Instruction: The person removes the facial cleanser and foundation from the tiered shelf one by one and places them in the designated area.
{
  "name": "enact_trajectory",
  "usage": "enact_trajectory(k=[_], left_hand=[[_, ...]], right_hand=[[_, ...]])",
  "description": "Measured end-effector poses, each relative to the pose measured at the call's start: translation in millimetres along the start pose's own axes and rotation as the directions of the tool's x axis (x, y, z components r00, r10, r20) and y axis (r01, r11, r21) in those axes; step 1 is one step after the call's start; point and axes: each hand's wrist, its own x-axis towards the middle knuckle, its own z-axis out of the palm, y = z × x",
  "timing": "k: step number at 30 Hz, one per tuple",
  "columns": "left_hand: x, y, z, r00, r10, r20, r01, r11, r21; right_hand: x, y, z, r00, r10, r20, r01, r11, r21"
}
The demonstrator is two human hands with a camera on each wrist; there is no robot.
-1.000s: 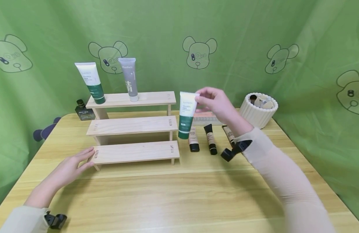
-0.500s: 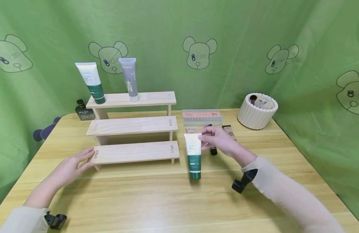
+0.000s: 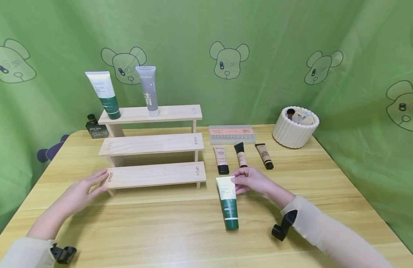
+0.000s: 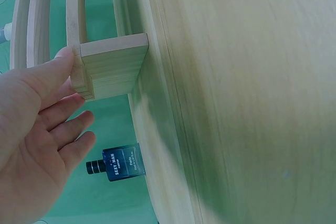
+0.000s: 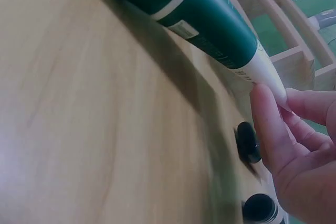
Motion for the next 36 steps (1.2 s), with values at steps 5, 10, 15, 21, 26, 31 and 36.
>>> enact_trajectory(k=[5,10,15,21,26,31,36], left_hand=[[-0.4,-0.4,0.1,1.0,0.003,-0.003,-0.003,1.0,0.003],[-0.7,-0.1,-0.1,1.0,0.006,-0.007,-0.006,1.0,0.009],[-0.8,0.6,-0.4,1.0,0.001,-0.001,-0.001,1.0,0.0],[-0.9,1.3,-0.7,1.0,-0.003,0.006,0.003,1.0,-0.006],[-0.9,1.3,-0.7,1.0,-0.005,0.006,0.005,1.0,-0.007],[-1.5,1.6,-1.1,1.0,0.004,-0.002,-0.004,1.0,-0.004],[-1.9,2.4,-1.3,1.0,0.004,-0.004,-0.004,1.0,0.0]], right_hand=[[2.7,7,-2,1.0,0.006,0.006,-0.006,1.0,-0.03],[6.3,10,-2,1.0,0.017,-0.007,-0.017,0.996,-0.084],[9.6,10,-2,0.999,0.02,-0.045,-0.026,0.988,-0.155],[11.1,8,-2,0.997,0.016,-0.075,-0.031,0.979,-0.201],[12.0,8,-1,0.997,0.021,-0.08,-0.039,0.973,-0.227],[13.2,9,-1,0.996,0.032,-0.082,-0.052,0.966,-0.252],[13.2,10,-2,0.996,0.049,-0.073,-0.067,0.961,-0.267]])
